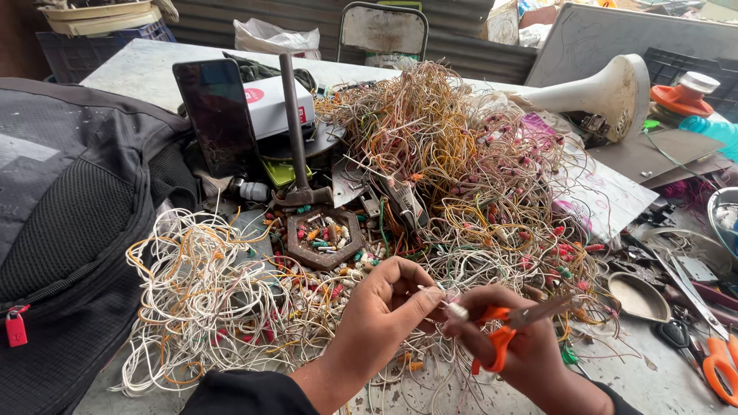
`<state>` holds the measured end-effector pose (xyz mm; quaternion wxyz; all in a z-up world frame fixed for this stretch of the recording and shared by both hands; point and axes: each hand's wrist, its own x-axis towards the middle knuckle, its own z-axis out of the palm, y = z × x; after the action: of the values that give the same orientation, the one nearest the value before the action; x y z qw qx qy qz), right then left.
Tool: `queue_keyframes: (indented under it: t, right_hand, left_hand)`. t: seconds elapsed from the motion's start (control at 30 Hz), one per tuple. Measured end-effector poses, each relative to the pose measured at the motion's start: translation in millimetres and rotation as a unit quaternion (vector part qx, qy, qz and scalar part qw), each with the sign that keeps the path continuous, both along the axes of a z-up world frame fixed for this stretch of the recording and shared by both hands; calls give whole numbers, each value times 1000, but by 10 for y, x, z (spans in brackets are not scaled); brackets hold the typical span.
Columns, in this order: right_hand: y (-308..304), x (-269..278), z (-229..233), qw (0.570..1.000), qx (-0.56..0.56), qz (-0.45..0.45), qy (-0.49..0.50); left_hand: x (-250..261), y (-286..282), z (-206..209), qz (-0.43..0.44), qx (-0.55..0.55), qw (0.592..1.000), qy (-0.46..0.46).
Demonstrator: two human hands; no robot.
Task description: The person uses orange-handled scissors to cut small sections from a tangled mass of multi-colored wires on a cluttered workbench. The person repeatedly selects individual strands, snips them, and drops the cut pieces onto the table.
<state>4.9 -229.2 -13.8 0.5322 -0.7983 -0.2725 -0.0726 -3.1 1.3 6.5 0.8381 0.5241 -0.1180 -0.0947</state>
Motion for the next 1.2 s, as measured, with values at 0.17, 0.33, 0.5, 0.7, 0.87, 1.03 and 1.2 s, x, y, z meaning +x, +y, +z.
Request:
queue_keyframes:
  t: [0.17, 0.33, 0.5, 0.7, 0.87, 1.03, 1.2]
  right_hand:
    - [-40, 32, -35, 994, 71, -11, 85]
    - [-42, 47, -73, 992, 80, 7, 94]
    - [-86, 41, -75, 999, 7, 33, -39]
    - [-98, -1, -76, 999, -13, -48, -10]
    - [-138, -87, -26, 994, 105, 6, 23]
    - [-113, -48, 10, 996, 65, -54, 39]
    - [-105, -80, 26, 995, 87, -2, 45]
  left_hand:
    - [8, 8, 15, -6, 22, 1000, -14]
    - [-112, 79, 176, 216, 164, 890, -367]
    - [-228, 96, 262, 123, 308, 699, -633]
    - [-143, 104, 134, 94, 316, 773, -542]
    - [-72, 116, 117, 128, 350, 817, -441]
    - [-116, 71, 61, 99, 250, 874, -405]
    - [-19, -39, -94, -56, 173, 971, -155]
